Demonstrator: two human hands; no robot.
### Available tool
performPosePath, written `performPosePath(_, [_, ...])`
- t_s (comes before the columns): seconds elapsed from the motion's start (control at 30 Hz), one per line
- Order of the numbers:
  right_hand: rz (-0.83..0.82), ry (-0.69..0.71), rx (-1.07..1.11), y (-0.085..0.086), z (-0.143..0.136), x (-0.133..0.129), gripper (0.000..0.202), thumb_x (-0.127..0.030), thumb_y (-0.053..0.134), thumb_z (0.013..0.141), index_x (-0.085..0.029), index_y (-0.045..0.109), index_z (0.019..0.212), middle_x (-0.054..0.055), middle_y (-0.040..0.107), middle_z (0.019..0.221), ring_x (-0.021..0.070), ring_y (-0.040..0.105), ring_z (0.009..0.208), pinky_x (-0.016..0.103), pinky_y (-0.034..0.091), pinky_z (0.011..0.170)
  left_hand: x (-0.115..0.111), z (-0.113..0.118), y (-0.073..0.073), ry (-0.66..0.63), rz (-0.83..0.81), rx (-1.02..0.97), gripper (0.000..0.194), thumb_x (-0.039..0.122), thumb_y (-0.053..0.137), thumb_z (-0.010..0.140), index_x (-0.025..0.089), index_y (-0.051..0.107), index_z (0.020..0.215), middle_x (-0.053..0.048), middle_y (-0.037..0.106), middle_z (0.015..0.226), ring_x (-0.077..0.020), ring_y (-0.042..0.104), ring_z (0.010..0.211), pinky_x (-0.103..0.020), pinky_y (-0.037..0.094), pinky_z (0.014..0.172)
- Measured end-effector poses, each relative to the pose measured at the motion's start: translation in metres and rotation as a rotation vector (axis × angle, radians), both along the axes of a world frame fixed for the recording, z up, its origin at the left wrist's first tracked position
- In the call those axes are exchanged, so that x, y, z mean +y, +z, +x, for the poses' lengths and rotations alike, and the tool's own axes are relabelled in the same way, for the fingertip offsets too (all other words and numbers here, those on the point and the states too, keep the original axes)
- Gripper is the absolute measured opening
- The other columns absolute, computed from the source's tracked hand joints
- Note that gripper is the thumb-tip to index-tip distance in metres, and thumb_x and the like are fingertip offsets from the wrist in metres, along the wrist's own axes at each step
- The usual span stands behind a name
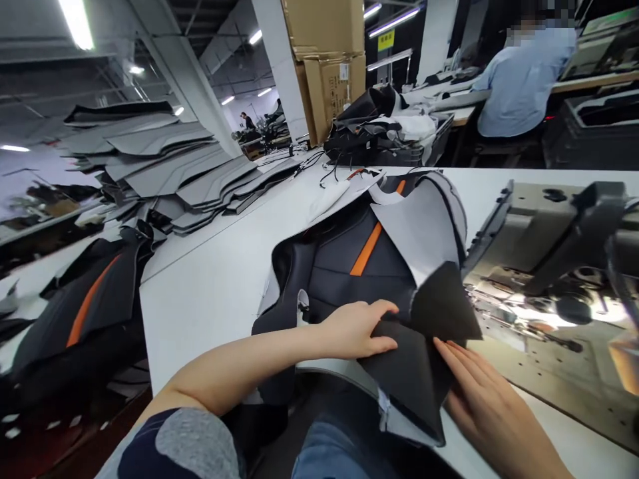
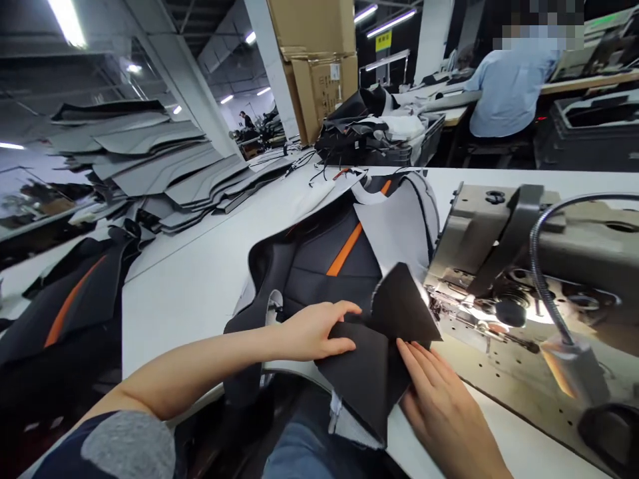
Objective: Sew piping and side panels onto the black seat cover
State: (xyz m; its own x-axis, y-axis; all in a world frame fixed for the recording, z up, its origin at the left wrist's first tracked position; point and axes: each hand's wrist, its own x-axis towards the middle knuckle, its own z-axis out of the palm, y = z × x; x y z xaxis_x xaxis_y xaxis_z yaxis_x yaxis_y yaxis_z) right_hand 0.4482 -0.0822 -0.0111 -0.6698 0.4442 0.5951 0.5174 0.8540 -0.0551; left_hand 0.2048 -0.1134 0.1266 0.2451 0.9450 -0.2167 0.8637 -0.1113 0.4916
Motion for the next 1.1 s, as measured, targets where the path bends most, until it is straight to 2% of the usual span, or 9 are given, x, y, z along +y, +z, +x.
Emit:
performPosePath(0.2, [-0.053, -0.128, -0.058, 0.006, -0.02, -0.005, 0.059, -0.013, 0.041, 0.077, -0.01, 0.039, 0.137, 0.016, 0.058, 0.115, 0.0311, 0.053, 0.108, 0.046, 0.042, 0.087, -0.033, -0.025, -0.005, 0.117, 0.149, -0.241, 0.025, 0.035, 0.067, 0.08, 0.017, 0.057, 0.094, -0.004, 0.056, 0.099, -0.0143, 0.055, 0.089, -0.024, 0.045, 0.08])
performPosePath(0.37, [-0.086, -0.063, -0.082, 0.017, -0.037, -0.012, 0.075, -0.007, 0.045, 0.068, -0.015, 0.033, 0.142, 0.018, 0.045, 0.136, 0.0335, 0.048, 0.117, 0.049, 0.043, 0.09, -0.074, -0.049, -0.001, -0.19, 0.103, -0.146, 0.032, 0.034, 0.039, 0.094, 0.018, 0.05, 0.069, -0.002, 0.054, 0.077, -0.0126, 0.052, 0.074, -0.023, 0.043, 0.071])
performPosePath(0.47, [-0.166, 0.039, -0.096, 0.024, -0.045, -0.021, 0.084, 0.001, 0.045, 0.058, -0.019, 0.039, 0.139, 0.014, 0.023, 0.15, 0.0314, 0.038, 0.128, 0.043, 0.042, 0.097, -0.115, -0.063, -0.029, -0.274, -0.044, 0.034, 0.023, 0.026, 0.044, 0.086, 0.018, 0.049, 0.064, 0.0, 0.055, 0.067, -0.012, 0.052, 0.061, -0.022, 0.041, 0.058])
performPosePath(0.57, [-0.242, 0.227, -0.178, 0.029, -0.056, -0.028, 0.082, 0.0, 0.051, 0.055, -0.025, 0.047, 0.133, 0.012, 0.026, 0.15, 0.0294, 0.035, 0.131, 0.043, 0.04, 0.101, -0.148, -0.067, -0.064, -0.263, -0.17, 0.141, 0.019, 0.028, 0.05, 0.076, 0.02, 0.048, 0.059, 0.003, 0.058, 0.062, -0.0138, 0.054, 0.054, -0.023, 0.041, 0.05])
performPosePath(0.63, [-0.294, 0.293, -0.238, 0.029, -0.061, -0.032, 0.08, -0.004, 0.054, 0.057, -0.026, 0.047, 0.133, 0.009, 0.033, 0.147, 0.0287, 0.034, 0.132, 0.045, 0.036, 0.105, -0.155, -0.063, -0.069, -0.282, -0.246, 0.235, 0.021, 0.034, 0.054, 0.073, 0.022, 0.049, 0.056, 0.003, 0.062, 0.063, -0.0169, 0.057, 0.054, -0.026, 0.043, 0.049])
performPosePath(0.77, [-0.314, 0.265, -0.282, 0.027, -0.064, -0.047, 0.082, -0.017, 0.061, 0.064, -0.015, 0.034, 0.141, 0.013, 0.033, 0.146, 0.0312, 0.027, 0.134, 0.045, 0.029, 0.11, -0.119, -0.045, -0.025, -0.349, -0.221, 0.516, 0.021, 0.029, 0.048, 0.08, 0.021, 0.062, 0.068, -0.003, 0.066, 0.067, -0.0207, 0.061, 0.056, -0.03, 0.046, 0.052])
performPosePath(0.9, [-0.205, 0.171, -0.209, 0.025, -0.067, -0.064, 0.083, -0.034, 0.072, 0.065, -0.004, 0.039, 0.136, 0.023, 0.041, 0.138, 0.0364, 0.037, 0.127, 0.047, 0.032, 0.106, -0.048, -0.001, 0.011, -0.386, 0.214, 0.391, 0.033, 0.025, 0.03, 0.095, 0.018, 0.062, 0.102, -0.006, 0.067, 0.098, -0.02, 0.062, 0.091, -0.031, 0.049, 0.075])
performPosePath(1.0, [-0.167, 0.092, -0.133, 0.02, -0.072, -0.07, 0.068, -0.033, 0.071, 0.069, -0.008, 0.049, 0.128, 0.019, 0.057, 0.121, 0.0316, 0.051, 0.113, 0.044, 0.039, 0.1, 0.005, 0.04, -0.012, -0.636, 0.475, 0.38, 0.037, 0.017, 0.029, 0.097, 0.013, 0.046, 0.13, -0.01, 0.052, 0.131, -0.0217, 0.043, 0.126, -0.036, 0.039, 0.1])
performPosePath(1.1, [-0.057, -0.025, -0.004, 0.011, -0.08, -0.073, 0.048, -0.02, 0.059, 0.078, -0.012, 0.052, 0.125, 0.014, 0.059, 0.119, 0.0258, 0.054, 0.109, 0.04, 0.04, 0.098, 0.048, 0.06, -0.043, -0.862, 0.502, 0.409, 0.036, 0.014, 0.027, 0.098, 0.012, 0.051, 0.124, -0.011, 0.054, 0.129, -0.0196, 0.046, 0.122, -0.036, 0.037, 0.102])
